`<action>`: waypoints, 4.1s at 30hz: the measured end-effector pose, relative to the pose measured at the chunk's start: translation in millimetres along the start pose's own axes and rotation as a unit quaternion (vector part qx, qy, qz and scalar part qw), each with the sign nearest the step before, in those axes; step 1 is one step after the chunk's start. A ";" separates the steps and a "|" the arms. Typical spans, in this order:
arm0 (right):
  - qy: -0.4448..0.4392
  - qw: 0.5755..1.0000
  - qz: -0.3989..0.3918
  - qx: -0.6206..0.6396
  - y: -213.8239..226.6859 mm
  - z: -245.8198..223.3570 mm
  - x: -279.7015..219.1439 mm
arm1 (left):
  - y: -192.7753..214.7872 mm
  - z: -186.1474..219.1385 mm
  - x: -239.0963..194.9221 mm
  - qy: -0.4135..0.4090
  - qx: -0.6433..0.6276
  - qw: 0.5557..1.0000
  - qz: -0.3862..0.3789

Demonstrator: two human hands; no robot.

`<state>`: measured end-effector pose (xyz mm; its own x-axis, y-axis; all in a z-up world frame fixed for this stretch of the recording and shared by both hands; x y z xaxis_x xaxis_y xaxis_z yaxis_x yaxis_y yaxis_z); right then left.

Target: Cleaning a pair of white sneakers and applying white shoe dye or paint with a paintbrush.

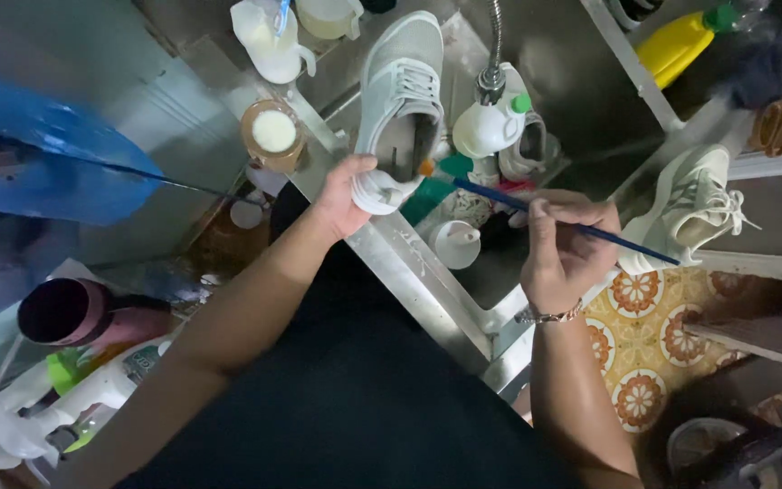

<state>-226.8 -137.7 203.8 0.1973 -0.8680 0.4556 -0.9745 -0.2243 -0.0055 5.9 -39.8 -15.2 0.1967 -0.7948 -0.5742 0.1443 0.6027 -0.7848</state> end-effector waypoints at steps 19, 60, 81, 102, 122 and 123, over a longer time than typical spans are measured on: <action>-0.079 0.994 0.053 0.050 2.2 5.4 -7.3 | 27.0 -7.5 14.6 0.025 0.013 0.999 -0.021; -0.067 0.988 0.064 0.121 16.7 57.7 -59.1 | -27.4 4.0 -10.7 -0.021 0.021 0.999 0.019; -0.060 0.989 0.047 0.125 12.5 50.1 -66.3 | -35.7 3.7 -14.4 -0.019 0.027 0.999 -0.002; -0.102 0.970 0.138 0.172 2.4 41.8 -52.3 | -26.2 0.8 -9.4 -0.012 0.019 1.000 0.019; -0.141 0.946 0.213 0.200 20.5 76.1 -39.8 | -35.4 7.6 -16.6 0.006 -0.008 0.999 -0.037; -0.139 0.946 0.211 0.202 17.0 74.3 -32.0 | -33.5 6.7 -16.2 0.004 -0.008 0.999 -0.039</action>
<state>-241.7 -146.7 123.1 -0.1251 -0.9885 0.0852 -0.8638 0.0662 -0.4995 4.3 -46.7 22.0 0.1781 -0.8397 -0.5131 0.1424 0.5379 -0.8309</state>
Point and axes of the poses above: each hand's wrist, its own x-axis towards the middle knuckle, its own y-axis out of the back of the hand, z = x × y, the point moved 4 cm from there along x, towards the middle knuckle, and after that the axes turned 15 degrees about z, right-handed, at the moved point
